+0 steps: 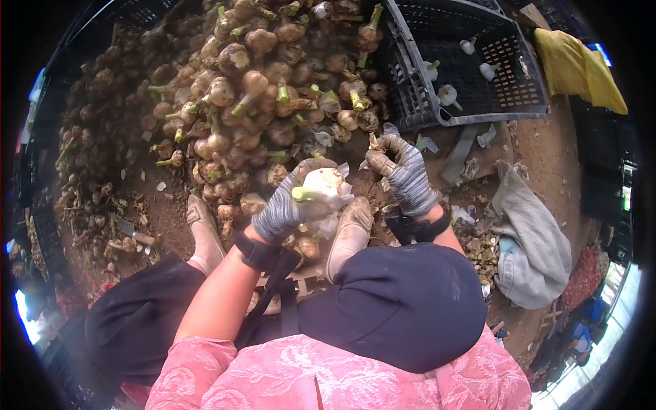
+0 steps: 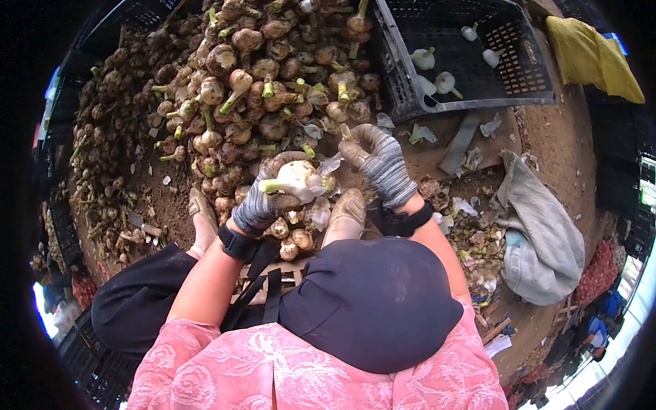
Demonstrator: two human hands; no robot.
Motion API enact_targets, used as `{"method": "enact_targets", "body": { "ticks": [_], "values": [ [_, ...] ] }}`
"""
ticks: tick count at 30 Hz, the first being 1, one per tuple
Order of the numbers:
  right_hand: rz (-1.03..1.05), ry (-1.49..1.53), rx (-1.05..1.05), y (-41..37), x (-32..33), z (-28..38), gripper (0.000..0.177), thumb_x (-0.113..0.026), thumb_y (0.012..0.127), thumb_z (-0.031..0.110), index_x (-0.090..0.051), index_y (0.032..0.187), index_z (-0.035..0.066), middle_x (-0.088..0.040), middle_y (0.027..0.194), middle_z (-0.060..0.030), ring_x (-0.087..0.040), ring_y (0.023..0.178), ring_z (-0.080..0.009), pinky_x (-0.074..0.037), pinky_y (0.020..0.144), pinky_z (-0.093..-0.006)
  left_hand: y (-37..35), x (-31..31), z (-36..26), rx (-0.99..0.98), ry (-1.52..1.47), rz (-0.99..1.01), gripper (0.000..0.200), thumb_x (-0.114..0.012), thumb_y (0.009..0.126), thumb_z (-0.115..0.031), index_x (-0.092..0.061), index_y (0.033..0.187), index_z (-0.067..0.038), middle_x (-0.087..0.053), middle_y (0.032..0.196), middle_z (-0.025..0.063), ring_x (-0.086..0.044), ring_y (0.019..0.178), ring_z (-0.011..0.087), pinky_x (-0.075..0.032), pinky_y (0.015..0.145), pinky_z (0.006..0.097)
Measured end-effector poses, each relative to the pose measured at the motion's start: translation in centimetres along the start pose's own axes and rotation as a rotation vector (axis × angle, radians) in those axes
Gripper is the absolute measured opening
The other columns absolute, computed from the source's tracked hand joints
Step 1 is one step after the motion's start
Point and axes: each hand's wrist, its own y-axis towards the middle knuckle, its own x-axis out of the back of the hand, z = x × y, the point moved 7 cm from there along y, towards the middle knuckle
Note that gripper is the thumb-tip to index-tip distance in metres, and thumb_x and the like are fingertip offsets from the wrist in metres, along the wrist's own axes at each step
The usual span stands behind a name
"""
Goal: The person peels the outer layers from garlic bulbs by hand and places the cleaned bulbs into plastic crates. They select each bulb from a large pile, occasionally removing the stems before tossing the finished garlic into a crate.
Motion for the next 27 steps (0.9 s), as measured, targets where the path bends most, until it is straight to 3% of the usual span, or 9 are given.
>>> {"method": "enact_targets", "body": {
  "ticks": [4, 5, 11, 13, 17, 23, 25, 26, 27],
  "values": [
    [0.248, -0.109, 0.054, -1.8, -3.1, 2.6, 0.034, -0.076, 0.069, 0.023, -0.059, 0.09, 0.003, -0.06, 0.078, -0.0029, -0.056, 0.075, -0.0114, -0.047, 0.071, -0.0263, 0.2, 0.6, 1.4, 0.006, -0.147, -0.064, 0.062, -0.077, 0.066, -0.012, -0.043, 0.118, -0.007, -0.055, 0.107, 0.0062, -0.054, 0.099, 0.0157, -0.045, 0.087, 0.0308],
    [0.3, -0.285, 0.079, -2.0, -3.8, 2.1, 0.026, -0.072, 0.069, 0.009, -0.058, 0.09, 0.003, -0.059, 0.078, 0.0005, -0.052, 0.074, -0.0067, -0.044, 0.07, -0.0234, 0.2, 0.4, 1.4, 0.006, -0.148, -0.064, 0.062, -0.077, 0.066, -0.012, -0.043, 0.118, -0.007, -0.055, 0.107, 0.0062, -0.054, 0.099, 0.0157, -0.045, 0.087, 0.0308],
    [0.246, -0.089, -0.002, -2.0, -3.2, 1.4, 0.019, -0.069, 0.077, 0.013, -0.06, 0.088, 0.001, -0.062, 0.078, -0.0024, -0.057, 0.073, -0.0092, -0.047, 0.066, -0.0237, 0.2, 0.4, -0.1, -0.021, 0.109, -0.086, 0.062, -0.075, 0.068, -0.019, -0.042, 0.118, -0.007, -0.055, 0.108, 0.0074, -0.053, 0.1, 0.0156, -0.045, 0.087, 0.0308],
    [0.17, 0.3, -0.087, -1.3, -2.4, 0.0, 0.017, -0.068, 0.078, 0.012, -0.06, 0.09, 0.001, -0.062, 0.08, -0.0021, -0.056, 0.074, -0.0076, -0.047, 0.064, -0.0224, -0.1, -0.7, -1.2, -0.016, -0.189, 0.101, 0.068, -0.078, 0.065, -0.027, -0.044, 0.119, -0.004, -0.057, 0.107, 0.0058, -0.054, 0.099, 0.0157, -0.043, 0.086, 0.0301],
    [0.074, 0.123, -0.002, -0.5, -1.5, 0.5, 0.02, -0.069, 0.077, 0.014, -0.059, 0.09, 0.003, -0.06, 0.079, -0.0007, -0.054, 0.071, -0.0071, -0.046, 0.063, -0.0223, -0.6, -0.5, 0.2, 0.081, -0.098, 0.073, 0.08, -0.08, 0.061, -0.033, -0.039, 0.123, -0.005, -0.052, 0.116, 0.0073, -0.049, 0.108, 0.0175, -0.039, 0.093, 0.0322],
    [-0.049, 0.085, 0.051, -0.3, -0.4, -0.3, 0.027, -0.067, 0.079, 0.02, -0.058, 0.098, 0.003, -0.06, 0.082, -0.0025, -0.055, 0.071, -0.0084, -0.047, 0.061, -0.0228, -0.2, -1.4, 0.1, -0.05, 0.048, 0.173, 0.086, -0.078, 0.062, -0.023, -0.027, 0.128, -0.006, -0.044, 0.122, 0.0075, -0.045, 0.112, 0.0183, -0.033, 0.099, 0.0326],
    [0.076, 0.508, -0.132, -1.0, -1.9, 0.2, 0.032, -0.06, 0.083, 0.022, -0.054, 0.107, 0.002, -0.06, 0.092, -0.0059, -0.06, 0.073, -0.0111, -0.051, 0.064, -0.0232, -0.1, -1.7, -1.0, -0.111, 0.019, 0.121, 0.072, -0.072, 0.067, -0.005, -0.027, 0.123, -0.006, -0.047, 0.108, 0.0071, -0.048, 0.099, 0.0143, -0.042, 0.086, 0.0288],
    [0.301, 0.517, -0.119, -0.5, -3.1, 0.2, 0.042, -0.059, 0.082, 0.027, -0.049, 0.114, 0.001, -0.059, 0.096, -0.008, -0.061, 0.078, -0.0136, -0.052, 0.065, -0.0237, -0.1, -1.6, -0.7, -0.051, -0.006, 0.082, 0.072, -0.073, 0.065, -0.001, -0.028, 0.121, -0.007, -0.046, 0.108, 0.0072, -0.048, 0.099, 0.0145, -0.042, 0.087, 0.0288],
    [0.327, 0.383, -0.16, -0.9, -3.2, -0.5, 0.045, -0.066, 0.077, 0.025, -0.052, 0.111, -0.001, -0.06, 0.098, -0.0083, -0.06, 0.083, -0.014, -0.051, 0.07, -0.0247, 0.0, -1.5, -0.5, -0.051, -0.006, 0.082, 0.072, -0.073, 0.065, -0.001, -0.028, 0.121, -0.007, -0.046, 0.108, 0.0072, -0.048, 0.099, 0.0145, -0.042, 0.087, 0.0288]
  ]
}}
